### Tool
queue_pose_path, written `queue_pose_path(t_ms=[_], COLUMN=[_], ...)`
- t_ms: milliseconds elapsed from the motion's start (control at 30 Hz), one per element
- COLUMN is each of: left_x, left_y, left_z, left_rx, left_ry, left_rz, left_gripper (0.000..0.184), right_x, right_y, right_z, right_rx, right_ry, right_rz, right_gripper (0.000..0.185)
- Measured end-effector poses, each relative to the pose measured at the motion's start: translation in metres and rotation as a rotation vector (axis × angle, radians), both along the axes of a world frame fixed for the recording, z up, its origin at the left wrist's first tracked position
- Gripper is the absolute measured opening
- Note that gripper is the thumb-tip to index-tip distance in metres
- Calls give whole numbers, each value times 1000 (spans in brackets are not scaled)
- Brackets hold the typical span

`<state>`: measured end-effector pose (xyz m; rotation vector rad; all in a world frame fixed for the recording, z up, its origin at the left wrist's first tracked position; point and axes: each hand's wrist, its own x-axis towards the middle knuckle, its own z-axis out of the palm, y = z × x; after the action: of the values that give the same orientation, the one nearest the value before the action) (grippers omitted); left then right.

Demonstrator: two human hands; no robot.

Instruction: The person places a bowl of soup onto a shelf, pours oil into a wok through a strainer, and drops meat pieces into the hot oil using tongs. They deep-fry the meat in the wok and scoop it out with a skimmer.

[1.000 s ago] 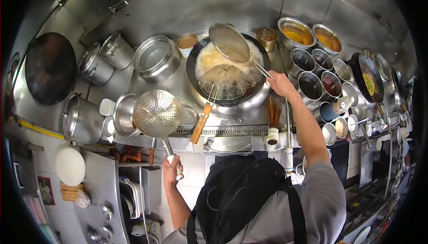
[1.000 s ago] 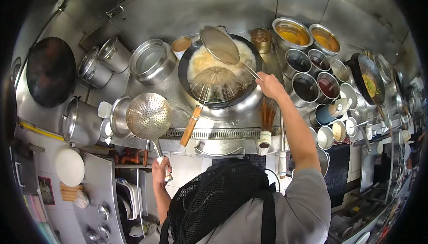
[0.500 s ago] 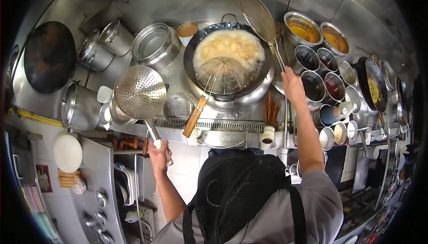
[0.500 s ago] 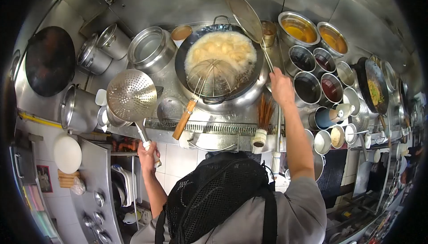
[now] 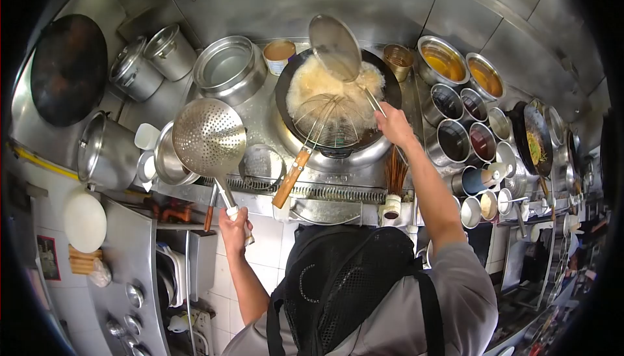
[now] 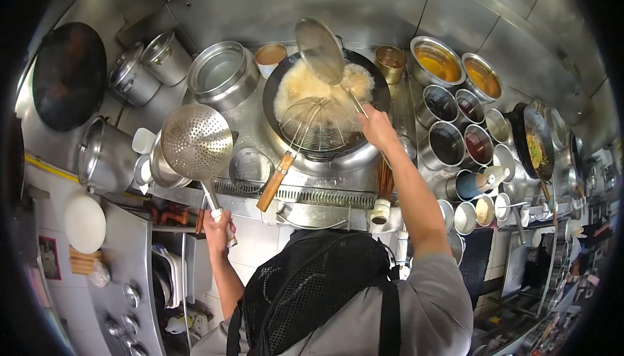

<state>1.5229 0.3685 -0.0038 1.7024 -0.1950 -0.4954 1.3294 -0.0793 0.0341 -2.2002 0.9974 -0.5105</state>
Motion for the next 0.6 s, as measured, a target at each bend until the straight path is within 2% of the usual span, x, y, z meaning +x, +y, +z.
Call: queue_pose_path(t_ms=[67, 100, 167, 200, 333, 400, 433, 600], left_x=[3, 4, 6, 8, 12, 17, 19, 27], left_y=[2, 3, 4, 4, 7, 4, 1, -7], left_z=[-3, -3, -1, -2, -5, -1, 2, 5], left_rx=[-4, -6, -8, -14, 2, 32, 38, 62], left_ry=[-5, -1, 28, 31, 3, 5, 9, 2], left_rz=[-14, -12, -2, 4, 15, 2, 3, -8], left_gripper=[24, 24, 25, 25, 24, 24, 24, 24], right_x=[7, 7, 11, 10, 15, 17, 17, 6], right_y=[-7, -7, -5, -5, 16, 8, 8, 12], right_z=[-3, -5, 4, -1, 17, 8, 10, 13], right_rx=[-217, -219, -319, -370, -342, -314, -312, -330], right_ry=[70, 74, 364, 347, 313, 140, 139, 395], right_rz=[117, 119, 43, 40, -20, 146, 135, 27], right_gripper=[24, 24, 20, 19, 18, 18, 18, 19])
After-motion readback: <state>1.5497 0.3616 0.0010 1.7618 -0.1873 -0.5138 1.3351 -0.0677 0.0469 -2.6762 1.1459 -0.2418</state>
